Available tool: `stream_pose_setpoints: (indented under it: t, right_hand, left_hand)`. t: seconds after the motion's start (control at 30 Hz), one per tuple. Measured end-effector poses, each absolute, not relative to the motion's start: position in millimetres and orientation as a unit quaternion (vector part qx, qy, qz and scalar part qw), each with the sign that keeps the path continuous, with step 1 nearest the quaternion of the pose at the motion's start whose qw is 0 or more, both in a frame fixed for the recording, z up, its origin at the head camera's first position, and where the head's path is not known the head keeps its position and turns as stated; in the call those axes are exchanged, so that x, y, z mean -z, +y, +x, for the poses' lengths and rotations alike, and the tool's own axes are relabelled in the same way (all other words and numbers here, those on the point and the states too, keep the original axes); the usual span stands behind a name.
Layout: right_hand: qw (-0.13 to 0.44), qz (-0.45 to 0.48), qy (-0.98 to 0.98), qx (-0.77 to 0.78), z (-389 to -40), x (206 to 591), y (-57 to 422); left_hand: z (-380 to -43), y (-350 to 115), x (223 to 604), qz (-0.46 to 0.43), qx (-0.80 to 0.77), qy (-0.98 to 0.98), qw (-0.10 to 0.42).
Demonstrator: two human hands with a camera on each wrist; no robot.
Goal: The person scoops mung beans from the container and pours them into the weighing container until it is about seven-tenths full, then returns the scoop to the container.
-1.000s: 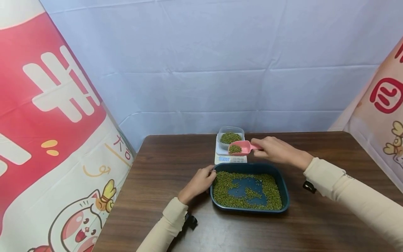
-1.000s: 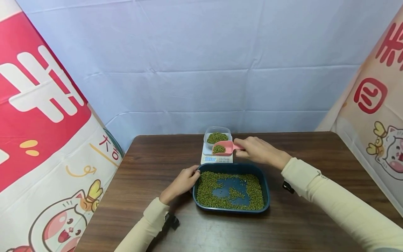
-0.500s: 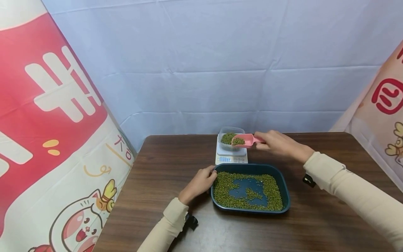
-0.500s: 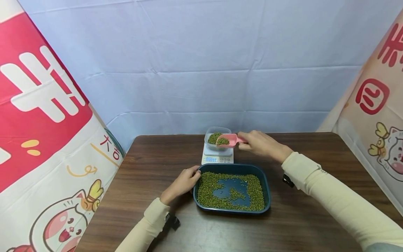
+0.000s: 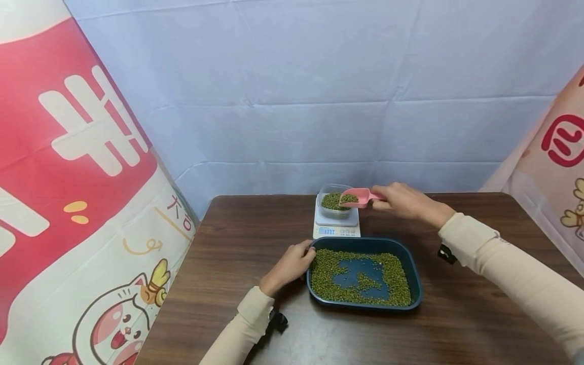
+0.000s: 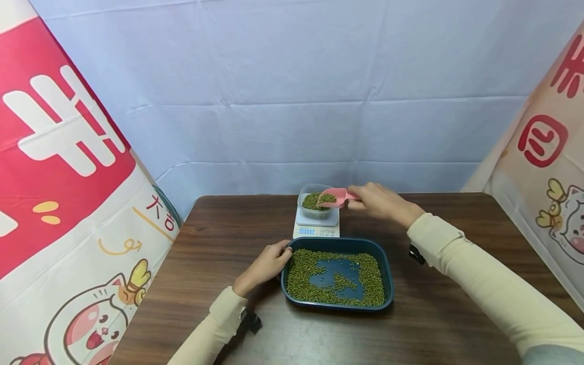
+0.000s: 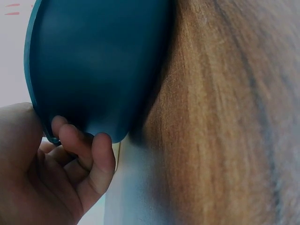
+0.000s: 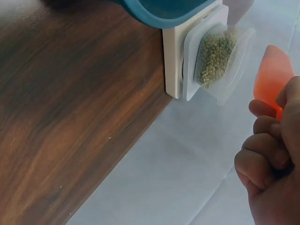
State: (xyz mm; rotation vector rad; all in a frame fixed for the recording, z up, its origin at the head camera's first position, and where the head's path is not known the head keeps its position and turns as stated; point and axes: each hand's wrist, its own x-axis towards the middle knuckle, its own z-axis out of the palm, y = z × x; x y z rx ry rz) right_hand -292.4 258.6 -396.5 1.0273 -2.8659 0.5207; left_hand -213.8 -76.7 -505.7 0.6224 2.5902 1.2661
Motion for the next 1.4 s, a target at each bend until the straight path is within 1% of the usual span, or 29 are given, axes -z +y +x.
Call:
stream_pose_setpoints:
  t: [0.2,0.47,0.67,0.93,1.4]
  right_hand:
    - [0.016,0.322,-0.933,-0.160,-295,393,257]
    - [0.022,0.318,-0.938,-0.137,-304,387,251]
    - [0.010,0.324,-0.939,-0.119,-308,380,246]
    - [-0.008,0.316,-0.943,-0.106,-306,370,241]
    - [-0.009,0.315,-0.946,-0.072,-303,359,236]
  left_hand:
    - [-213,-76,505,0.211,-0.430,0.872,0.098]
    - [-213,-76,504,0.209,-0.428,0.873,0.106]
    - [-213,-75,503,0.211,-0.426,0.874,0.103]
    - [-214,-75,503,0.213,-0.429,0.873,0.097]
    - [-215,-78,505,0.214,-0.431,0.871,0.098]
